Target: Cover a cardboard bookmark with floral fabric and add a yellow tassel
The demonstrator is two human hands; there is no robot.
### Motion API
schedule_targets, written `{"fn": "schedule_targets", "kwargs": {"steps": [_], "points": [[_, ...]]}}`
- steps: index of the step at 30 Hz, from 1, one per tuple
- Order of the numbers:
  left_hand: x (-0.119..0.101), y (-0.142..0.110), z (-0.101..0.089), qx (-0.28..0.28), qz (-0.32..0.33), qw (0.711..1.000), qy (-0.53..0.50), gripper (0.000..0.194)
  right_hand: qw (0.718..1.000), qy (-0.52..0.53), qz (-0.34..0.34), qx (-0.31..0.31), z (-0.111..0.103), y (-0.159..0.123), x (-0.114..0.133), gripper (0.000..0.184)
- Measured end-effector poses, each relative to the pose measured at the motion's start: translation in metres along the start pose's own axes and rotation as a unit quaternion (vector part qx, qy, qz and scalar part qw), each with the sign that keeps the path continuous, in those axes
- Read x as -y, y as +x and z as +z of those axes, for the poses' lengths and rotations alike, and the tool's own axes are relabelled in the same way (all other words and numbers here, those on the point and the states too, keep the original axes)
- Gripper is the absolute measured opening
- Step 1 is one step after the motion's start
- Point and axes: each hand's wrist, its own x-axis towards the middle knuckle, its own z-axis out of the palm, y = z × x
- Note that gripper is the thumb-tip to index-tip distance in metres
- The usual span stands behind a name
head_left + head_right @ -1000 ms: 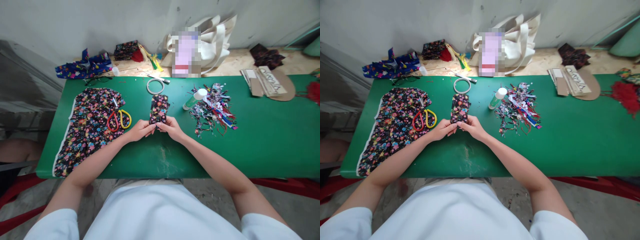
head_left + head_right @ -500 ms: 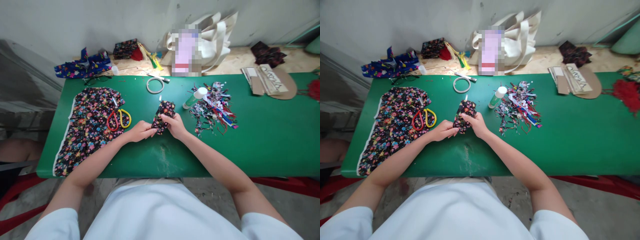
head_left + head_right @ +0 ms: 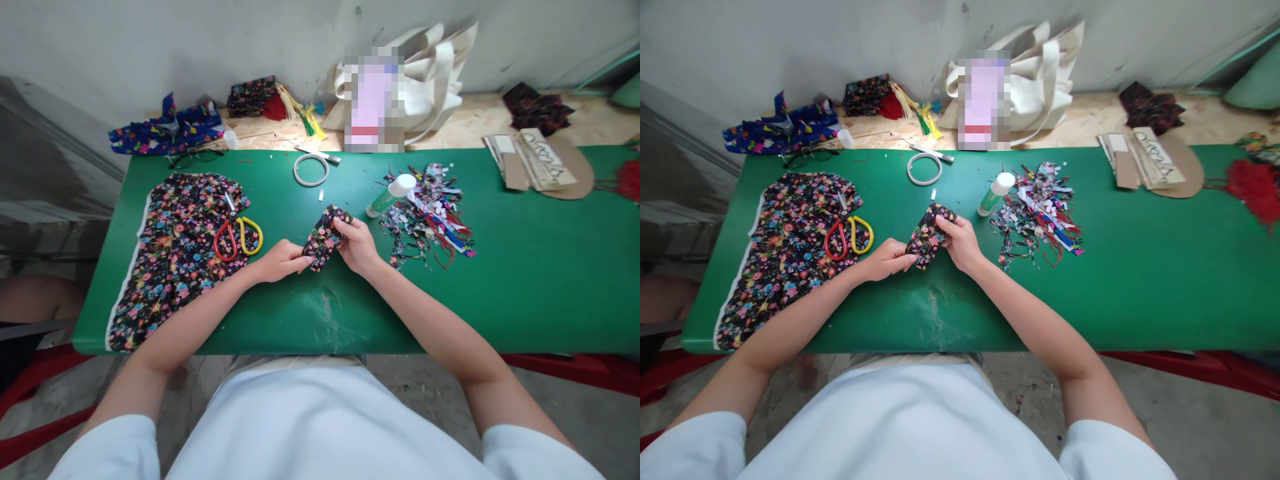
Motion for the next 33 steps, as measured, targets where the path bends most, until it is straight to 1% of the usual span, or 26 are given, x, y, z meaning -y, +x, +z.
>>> {"fn": "schedule_targets", "kwargs": {"steps": [6,9,11,12,14,15,16,17,18,19,20,21,22,23,24,25,26,27,28,29,30,31,33], "points": [[0.004,0.0,-0.002,-0.015,-0.011,0.999,-0.051,0.05,1.0,0.002,0.014,0.008,0.0,-0.001,0.004,0.056],[0.005,0.001,0.0,-0.04,-0.045,0.992,-0.107,0.048,1.0,-0.006,0.007,0.007,-0.002,0.001,0.004,0.062],[0.006,0.003,0.002,-0.084,-0.065,0.981,-0.165,0.047,0.999,-0.021,-0.031,0.0,-0.004,0.003,0.004,0.064],[0.006,0.004,0.002,-0.116,-0.065,0.971,-0.199,0.046,0.998,-0.03,-0.061,-0.01,-0.006,0.003,0.004,0.066],[0.007,0.008,0.003,-0.186,-0.052,0.945,-0.266,0.048,0.988,-0.06,-0.14,-0.037,-0.009,0.004,0.004,0.066],[0.007,0.009,0.003,-0.209,-0.048,0.932,-0.293,0.05,0.976,-0.092,-0.192,-0.05,-0.012,0.003,0.004,0.064],[0.007,0.01,0.003,-0.218,-0.051,0.923,-0.313,0.053,0.956,-0.138,-0.252,-0.057,-0.014,0.002,0.004,0.061],[0.008,0.01,0.003,-0.211,-0.059,0.92,-0.326,0.055,0.925,-0.2,-0.317,-0.056,-0.017,0.0,0.004,0.058],[0.008,0.01,0.002,-0.192,-0.068,0.922,-0.331,0.057,0.883,-0.273,-0.38,-0.043,-0.02,-0.002,0.003,0.054],[0.007,0.01,0.002,-0.167,-0.075,0.925,-0.332,0.062,0.83,-0.349,-0.434,-0.017,-0.022,-0.004,0.002,0.051],[0.007,0.01,0.002,-0.148,-0.079,0.927,-0.334,0.066,0.772,-0.422,-0.475,0.017,-0.024,-0.005,0.001,0.047],[0.007,0.009,0.002,-0.14,-0.082,0.927,-0.339,0.069,0.715,-0.482,-0.504,0.051,-0.026,-0.006,0.0,0.042],[0.007,0.009,0.003,-0.145,-0.087,0.923,-0.347,0.069,0.664,-0.528,-0.523,0.081,-0.027,-0.007,0.0,0.037],[0.006,0.009,0.003,-0.159,-0.097,0.916,-0.356,0.068,0.622,-0.561,-0.537,0.102,-0.028,-0.007,-0.001,0.033],[0.006,0.01,0.003,-0.176,-0.112,0.908,-0.364,0.066,0.589,-0.581,-0.549,0.116,-0.028,-0.007,-0.002,0.031],[0.005,0.01,0.002,-0.192,-0.128,0.9,-0.371,0.064,0.566,-0.592,-0.56,0.126,-0.028,-0.006,-0.002,0.031],[0.005,0.011,0.001,-0.203,-0.143,0.893,-0.374,0.063,0.551,-0.594,-0.57,0.133,-0.027,-0.006,-0.002,0.032],[0.004,0.011,0.001,-0.21,-0.154,0.889,-0.376,0.062,0.544,-0.59,-0.579,0.142,-0.027,-0.006,-0.002,0.033],[0.004,0.011,0.0,-0.215,-0.161,0.887,-0.377,0.061,0.546,-0.581,-0.584,0.151,-0.026,-0.006,-0.002,0.034],[0.005,0.011,-0.001,-0.219,-0.164,0.886,-0.376,0.06,0.56,-0.565,-0.585,0.155,-0.024,-0.007,-0.001,0.036],[0.005,0.011,-0.001,-0.221,-0.165,0.885,-0.374,0.061,0.587,-0.545,-0.58,0.151,-0.023,-0.008,-0.001,0.037],[0.005,0.011,-0.001,-0.222,-0.166,0.886,-0.372,0.062,0.627,-0.521,-0.563,0.135,-0.022,-0.009,0.0,0.037],[0.006,0.011,0.0,-0.225,-0.168,0.888,-0.365,0.065,0.722,-0.48,-0.489,0.09,-0.019,-0.012,0.0,0.029]]}}
